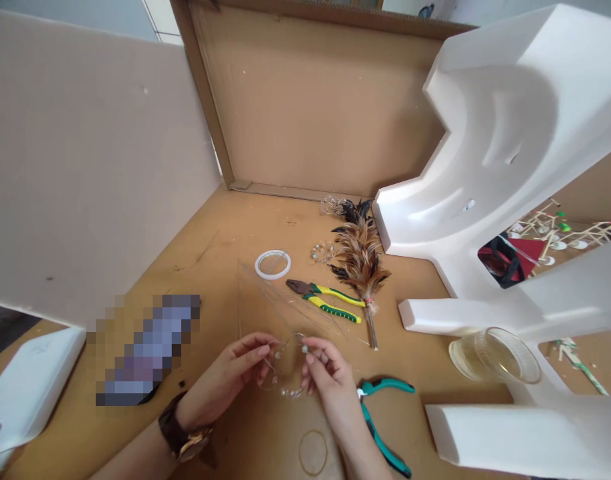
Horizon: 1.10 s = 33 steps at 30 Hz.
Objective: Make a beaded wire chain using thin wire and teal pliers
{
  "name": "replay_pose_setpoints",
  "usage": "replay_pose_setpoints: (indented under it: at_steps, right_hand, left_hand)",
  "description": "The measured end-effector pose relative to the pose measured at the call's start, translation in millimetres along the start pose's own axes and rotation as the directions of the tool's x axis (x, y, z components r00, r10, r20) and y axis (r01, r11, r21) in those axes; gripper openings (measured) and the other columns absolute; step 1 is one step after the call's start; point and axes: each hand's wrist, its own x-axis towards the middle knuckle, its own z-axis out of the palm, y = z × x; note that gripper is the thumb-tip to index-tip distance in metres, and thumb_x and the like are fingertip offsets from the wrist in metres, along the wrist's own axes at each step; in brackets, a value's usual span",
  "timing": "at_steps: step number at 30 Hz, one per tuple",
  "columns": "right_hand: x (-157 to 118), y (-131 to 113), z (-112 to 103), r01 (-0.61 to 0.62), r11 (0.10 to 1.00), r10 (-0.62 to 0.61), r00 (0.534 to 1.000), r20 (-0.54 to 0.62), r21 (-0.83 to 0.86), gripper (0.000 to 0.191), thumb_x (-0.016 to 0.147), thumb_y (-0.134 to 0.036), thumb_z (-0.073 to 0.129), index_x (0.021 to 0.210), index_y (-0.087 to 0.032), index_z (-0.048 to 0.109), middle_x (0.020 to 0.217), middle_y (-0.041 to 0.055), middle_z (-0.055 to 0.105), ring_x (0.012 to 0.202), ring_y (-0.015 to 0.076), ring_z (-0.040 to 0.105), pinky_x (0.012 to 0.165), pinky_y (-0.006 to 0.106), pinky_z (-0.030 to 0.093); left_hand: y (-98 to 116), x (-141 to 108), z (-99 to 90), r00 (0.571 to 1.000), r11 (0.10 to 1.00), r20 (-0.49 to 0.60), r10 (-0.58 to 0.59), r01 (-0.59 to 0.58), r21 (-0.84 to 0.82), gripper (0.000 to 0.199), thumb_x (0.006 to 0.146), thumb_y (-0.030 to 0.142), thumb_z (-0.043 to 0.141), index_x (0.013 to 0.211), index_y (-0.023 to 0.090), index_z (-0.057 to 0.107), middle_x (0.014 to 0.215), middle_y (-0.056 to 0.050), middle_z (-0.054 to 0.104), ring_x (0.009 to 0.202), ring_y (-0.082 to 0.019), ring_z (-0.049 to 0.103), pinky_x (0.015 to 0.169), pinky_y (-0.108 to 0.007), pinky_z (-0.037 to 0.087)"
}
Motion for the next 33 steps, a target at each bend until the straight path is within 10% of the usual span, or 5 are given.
replay_pose_setpoints:
  at_steps: [20,25,29,33]
  right_hand:
    - [-1.1,-1.5,3.8,-0.073,0.995,0.082,0.989,0.125,-0.071,0.04,0.071,-0.046,0.062,0.1,-0.019,0.06,0.069,-0.0007,0.057,0.05,0.0093,0.051,0.045,0.023,0.043]
    - [1.8,-13.5,-18.0,0.139,0.962,-0.19,0.959,-0.21,-0.233,0.037,0.075,-0.044,0.057,0.101,-0.018,0.058,0.085,0.0061,0.062,0.067,0.0147,0.056,0.054,0.025,0.044]
    - [-0.2,-19.9,-35.5,0.12,0.768,-0.353,0.899,-0.259,-0.629,0.026,0.081,-0.034,0.049,0.099,-0.018,0.06,0.08,0.0051,0.063,0.065,0.0147,0.054,0.063,0.028,0.041]
    - [-8.5,-20.1,-27.7,0.138,0.21,-0.307,0.949,0.069,-0.968,0.016,0.079,-0.017,0.049,0.079,-0.021,0.064,0.079,0.0041,0.063,0.079,0.0183,0.052,0.069,0.029,0.034]
  left_hand:
    - [-7.1,-5.1,1.9,0.986,0.815,0.07,0.149,-0.162,0.557,0.03,0.08,0.042,0.051,0.09,0.018,0.065,0.066,-0.003,0.059,0.056,-0.013,0.051,0.046,-0.02,0.042]
    - [9.2,-5.3,-8.6,0.968,0.763,-0.032,0.249,-0.176,0.622,0.029,0.082,0.042,0.048,0.085,0.017,0.062,0.062,-0.001,0.058,0.05,-0.011,0.05,0.048,-0.021,0.041]
    - [20.2,-3.1,-17.3,0.946,0.761,-0.116,0.304,-0.168,0.627,0.03,0.082,0.044,0.046,0.084,0.017,0.058,0.058,0.002,0.053,0.047,-0.009,0.046,0.045,-0.019,0.038]
    - [18.2,-2.4,-16.3,0.949,0.75,-0.118,0.291,-0.15,0.644,0.031,0.082,0.045,0.046,0.083,0.016,0.057,0.056,0.003,0.051,0.044,-0.008,0.044,0.043,-0.019,0.036]
